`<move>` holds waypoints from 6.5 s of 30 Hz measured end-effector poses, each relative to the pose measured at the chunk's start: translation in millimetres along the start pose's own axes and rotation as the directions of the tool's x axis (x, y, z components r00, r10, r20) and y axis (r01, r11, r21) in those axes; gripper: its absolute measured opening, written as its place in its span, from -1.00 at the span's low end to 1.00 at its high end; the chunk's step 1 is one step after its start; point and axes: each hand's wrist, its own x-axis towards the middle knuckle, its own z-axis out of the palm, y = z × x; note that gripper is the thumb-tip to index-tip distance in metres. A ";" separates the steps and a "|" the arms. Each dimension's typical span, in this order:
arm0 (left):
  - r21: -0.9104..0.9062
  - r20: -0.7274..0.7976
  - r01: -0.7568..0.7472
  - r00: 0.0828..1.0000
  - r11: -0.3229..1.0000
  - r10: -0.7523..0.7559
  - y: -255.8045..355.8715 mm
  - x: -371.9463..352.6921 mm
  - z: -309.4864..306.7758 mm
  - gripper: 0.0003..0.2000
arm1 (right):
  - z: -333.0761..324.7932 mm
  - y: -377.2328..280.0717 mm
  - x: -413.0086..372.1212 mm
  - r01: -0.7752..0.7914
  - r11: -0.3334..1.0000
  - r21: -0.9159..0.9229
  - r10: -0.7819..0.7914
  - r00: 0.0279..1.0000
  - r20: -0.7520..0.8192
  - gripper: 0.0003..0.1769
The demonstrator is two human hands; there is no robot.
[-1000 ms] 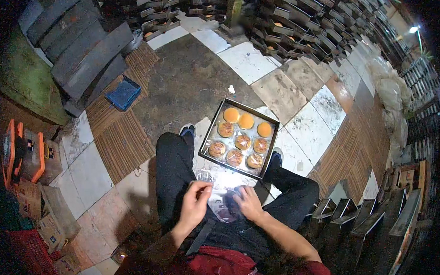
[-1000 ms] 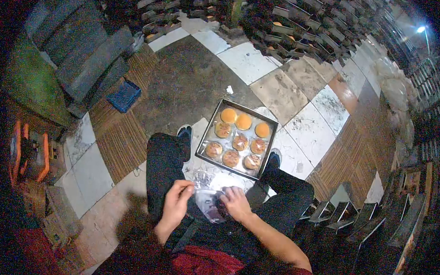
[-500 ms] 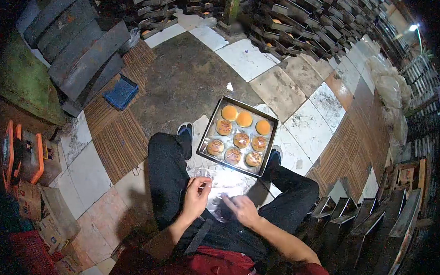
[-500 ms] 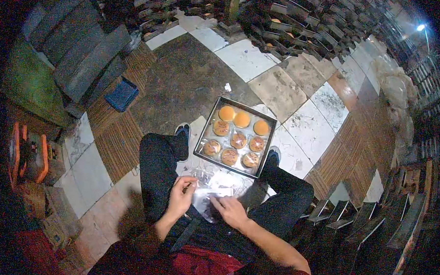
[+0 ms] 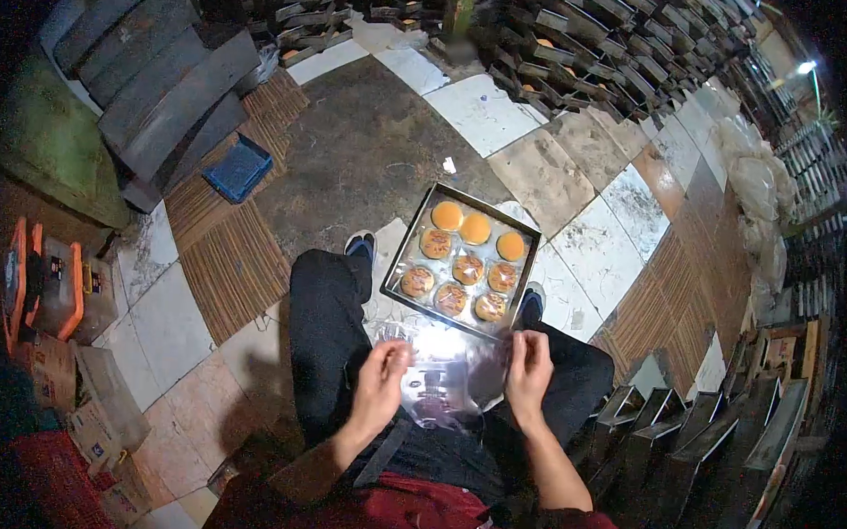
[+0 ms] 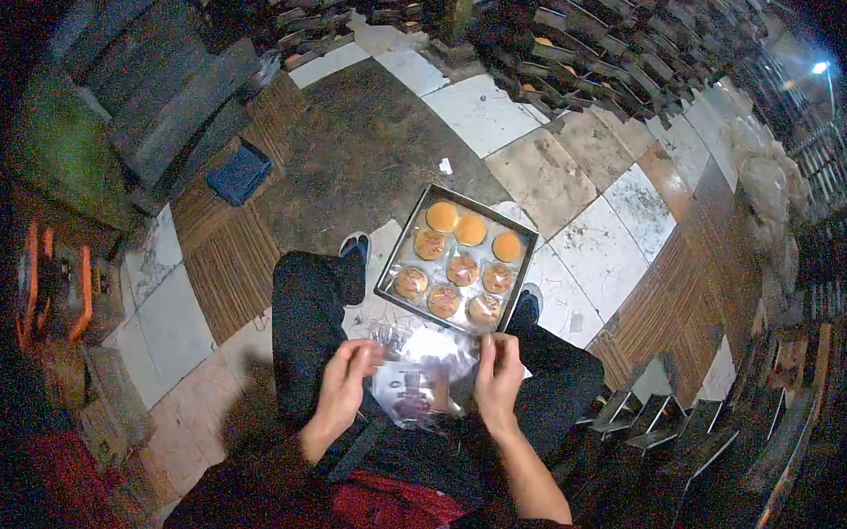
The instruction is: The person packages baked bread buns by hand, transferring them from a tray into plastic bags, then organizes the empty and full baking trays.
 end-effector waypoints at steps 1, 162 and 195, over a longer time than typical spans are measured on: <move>-0.126 0.146 0.116 0.984 0.985 -0.098 7.2 -2.7 4.7 -0.67 | -0.6 -14.5 -3.9 0.270 0.960 -0.074 -0.265 0.961 0.078 -0.90; 0.434 0.029 -0.695 0.647 0.574 0.762 78.5 -13.7 -56.8 -0.91 | 58.6 -70.0 -56.3 0.742 0.670 0.001 -0.742 0.670 0.019 -0.90; -0.413 -0.548 -0.116 0.824 0.903 -0.145 99.3 -59.3 -60.6 -0.56 | 39.8 -110.1 110.7 0.632 0.512 -0.581 -0.723 0.683 0.105 -0.27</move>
